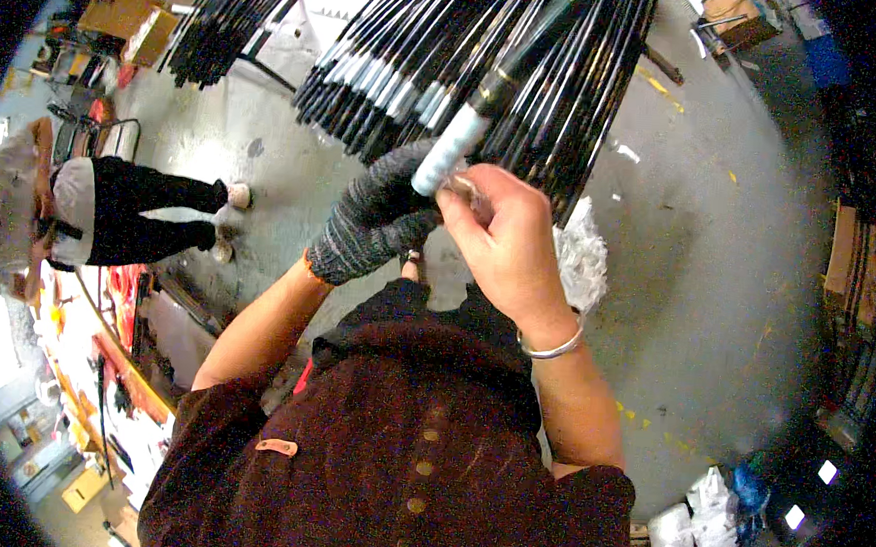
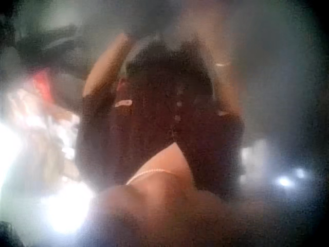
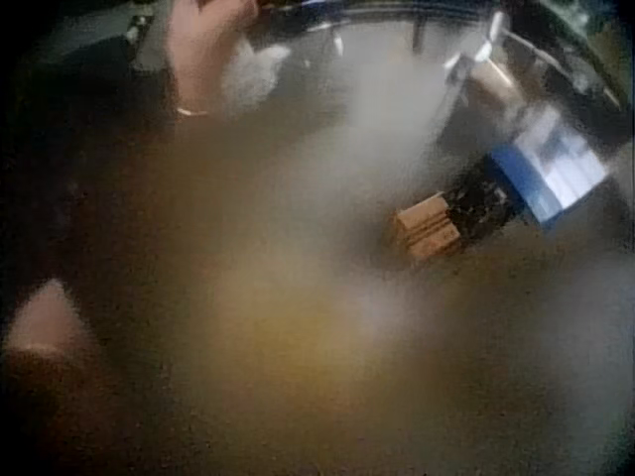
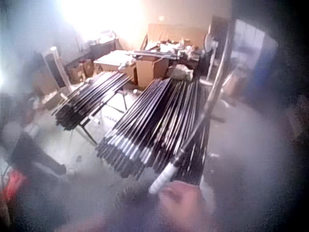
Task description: The person applies white tape to the ends of long black metal poles, handling them one at a time from a stack on a rack and placing them back down after taping.
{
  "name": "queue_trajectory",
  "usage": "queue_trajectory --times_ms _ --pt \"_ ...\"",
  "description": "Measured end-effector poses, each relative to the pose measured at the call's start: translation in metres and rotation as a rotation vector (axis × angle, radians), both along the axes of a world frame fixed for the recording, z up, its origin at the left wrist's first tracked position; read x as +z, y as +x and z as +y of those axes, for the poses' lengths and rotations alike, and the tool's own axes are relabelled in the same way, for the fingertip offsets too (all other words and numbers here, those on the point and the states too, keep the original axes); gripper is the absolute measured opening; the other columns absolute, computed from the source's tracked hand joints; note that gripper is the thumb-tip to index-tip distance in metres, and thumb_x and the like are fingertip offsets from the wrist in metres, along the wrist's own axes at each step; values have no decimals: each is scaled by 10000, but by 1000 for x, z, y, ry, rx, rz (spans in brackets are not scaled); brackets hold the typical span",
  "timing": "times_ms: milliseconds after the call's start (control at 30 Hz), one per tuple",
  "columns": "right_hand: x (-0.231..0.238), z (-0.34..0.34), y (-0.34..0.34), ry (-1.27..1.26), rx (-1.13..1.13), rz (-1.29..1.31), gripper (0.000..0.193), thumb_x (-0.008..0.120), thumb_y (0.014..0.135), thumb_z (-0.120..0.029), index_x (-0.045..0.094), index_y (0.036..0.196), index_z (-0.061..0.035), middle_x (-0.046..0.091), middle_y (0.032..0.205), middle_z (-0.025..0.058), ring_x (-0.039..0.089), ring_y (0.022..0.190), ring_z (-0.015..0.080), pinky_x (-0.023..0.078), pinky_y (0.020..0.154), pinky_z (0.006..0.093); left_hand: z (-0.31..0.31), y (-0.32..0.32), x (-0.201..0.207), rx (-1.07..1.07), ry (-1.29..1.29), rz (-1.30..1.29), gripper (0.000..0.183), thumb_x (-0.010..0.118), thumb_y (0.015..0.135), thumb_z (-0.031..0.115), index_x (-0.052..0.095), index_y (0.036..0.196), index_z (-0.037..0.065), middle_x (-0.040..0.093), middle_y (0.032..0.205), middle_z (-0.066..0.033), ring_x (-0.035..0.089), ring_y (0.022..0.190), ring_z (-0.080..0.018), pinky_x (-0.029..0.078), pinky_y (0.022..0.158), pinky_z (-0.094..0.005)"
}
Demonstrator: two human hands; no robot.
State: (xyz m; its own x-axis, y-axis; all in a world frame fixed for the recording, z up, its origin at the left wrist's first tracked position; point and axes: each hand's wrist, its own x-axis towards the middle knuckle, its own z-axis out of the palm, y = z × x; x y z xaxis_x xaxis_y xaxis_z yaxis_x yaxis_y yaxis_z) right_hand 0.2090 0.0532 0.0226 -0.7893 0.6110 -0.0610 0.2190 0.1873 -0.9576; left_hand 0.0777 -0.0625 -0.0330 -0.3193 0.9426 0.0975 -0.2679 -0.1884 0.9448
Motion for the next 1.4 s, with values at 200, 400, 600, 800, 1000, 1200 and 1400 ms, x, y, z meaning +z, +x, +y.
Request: queue_trajectory --times_ms 200,400,600,800,1000,1200,1400 --pt "14 -26 -26 106 72 129 55 606 729 12 583 779 17 517 674 81 506 564 141 405 513 270 -28 -12 32 -69 -18 -85 703 703 762 46 380 1386 28 541 1194 -75 526 1072 -144 463 899 -311" --pt "16 -33 -30 285 140 79 98 597 672 28 510 716 12 439 637 99 444 533 203 360 495 317 -48 -28 26 -262 -198 -584 917 856 605 212 381 1375 65 623 927 -28 585 764 -141 480 625 -293" --pt "-3 -4 -31 490 -73 -7 59 576 711 -8 522 706 17 509 666 110 488 563 206 408 535 313 -40 -29 17 -345 -102 -779 735 802 621 109 441 1260 70 519 714 -18 496 533 -135 389 460 -275" --pt "-51 36 -7 230 -160 -97 64 565 794 -36 517 754 -18 442 634 10 420 577 85 363 519 268 -27 -31 20 -237 -200 -705 575 795 640 113 489 1122 51 473 598 -5 432 445 -111 332 409 -257" --pt "-100 54 37 119 -102 -218 77 528 821 -84 483 793 -29 482 710 59 462 620 140 387 543 298 4 -39 33 -346 -82 -803 427 800 666 187 550 979 38 474 593 -11 425 394 -123 318 363 -254" --pt "-56 94 54 -868 -488 406 42 502 867 -80 536 874 -104 568 865 51 521 680 121 392 495 222 9 -34 14 -317 -55 -841 888 768 735 158 243 1451 186 482 661 -2 405 399 -125 317 375 -259" --pt "-40 117 40 -1156 -261 887 61 485 870 -74 517 820 -84 460 712 27 485 752 172 465 862 371 27 -24 19 -301 54 -858 421 780 729 302 502 950 76 416 521 22 408 397 -124 311 386 -270"
